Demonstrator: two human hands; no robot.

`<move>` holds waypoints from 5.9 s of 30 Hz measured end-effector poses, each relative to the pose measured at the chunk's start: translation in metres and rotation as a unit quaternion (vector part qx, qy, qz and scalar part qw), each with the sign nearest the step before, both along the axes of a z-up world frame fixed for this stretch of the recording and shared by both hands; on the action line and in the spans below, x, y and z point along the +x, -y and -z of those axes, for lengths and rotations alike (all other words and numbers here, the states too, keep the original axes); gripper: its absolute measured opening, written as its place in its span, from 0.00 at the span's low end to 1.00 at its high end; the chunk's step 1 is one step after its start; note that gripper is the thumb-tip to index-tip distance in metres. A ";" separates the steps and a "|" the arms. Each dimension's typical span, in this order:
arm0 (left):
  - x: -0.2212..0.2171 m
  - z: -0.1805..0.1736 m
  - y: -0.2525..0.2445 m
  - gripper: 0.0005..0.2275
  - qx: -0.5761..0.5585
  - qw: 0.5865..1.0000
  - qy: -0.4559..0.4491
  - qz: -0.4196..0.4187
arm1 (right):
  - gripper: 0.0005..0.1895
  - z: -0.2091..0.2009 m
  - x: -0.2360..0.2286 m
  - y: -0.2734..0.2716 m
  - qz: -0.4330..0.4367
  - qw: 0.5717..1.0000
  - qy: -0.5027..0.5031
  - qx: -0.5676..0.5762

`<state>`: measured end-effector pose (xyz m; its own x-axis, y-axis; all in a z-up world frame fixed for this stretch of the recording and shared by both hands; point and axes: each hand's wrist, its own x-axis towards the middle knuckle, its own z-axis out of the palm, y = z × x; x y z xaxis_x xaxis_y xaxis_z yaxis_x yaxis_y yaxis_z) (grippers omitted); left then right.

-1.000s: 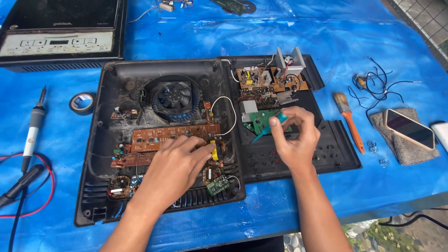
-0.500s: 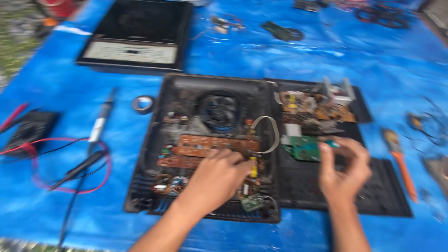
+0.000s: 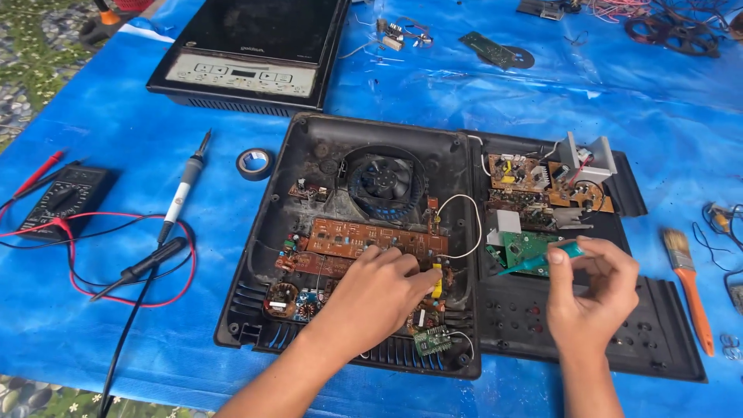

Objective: Unscrewing and removing a circuit board from an induction cooker for repair.

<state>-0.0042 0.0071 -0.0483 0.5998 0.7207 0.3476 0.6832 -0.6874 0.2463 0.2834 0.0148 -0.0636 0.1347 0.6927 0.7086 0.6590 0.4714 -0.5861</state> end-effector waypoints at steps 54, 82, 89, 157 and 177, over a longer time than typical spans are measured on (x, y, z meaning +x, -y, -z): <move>0.004 -0.026 0.003 0.11 0.014 0.999 -0.018 -0.032 | 0.11 0.011 0.026 0.107 0.200 0.947 -0.217 -0.124; -0.002 -0.018 0.005 0.12 0.015 0.996 -0.059 -0.058 | 0.06 0.005 0.035 0.108 0.182 0.962 -0.073 -0.190; -0.001 -0.023 0.005 0.11 0.019 0.997 -0.049 -0.056 | 0.07 0.003 0.030 0.113 0.218 0.962 -0.100 -0.129; 0.002 -0.013 0.004 0.10 0.041 0.999 0.006 -0.020 | 0.17 0.029 0.044 0.109 0.210 0.949 0.092 -0.216; 0.007 -0.001 0.002 0.08 0.064 0.998 0.018 -0.024 | 0.08 0.055 0.080 0.086 0.188 0.935 0.174 -0.246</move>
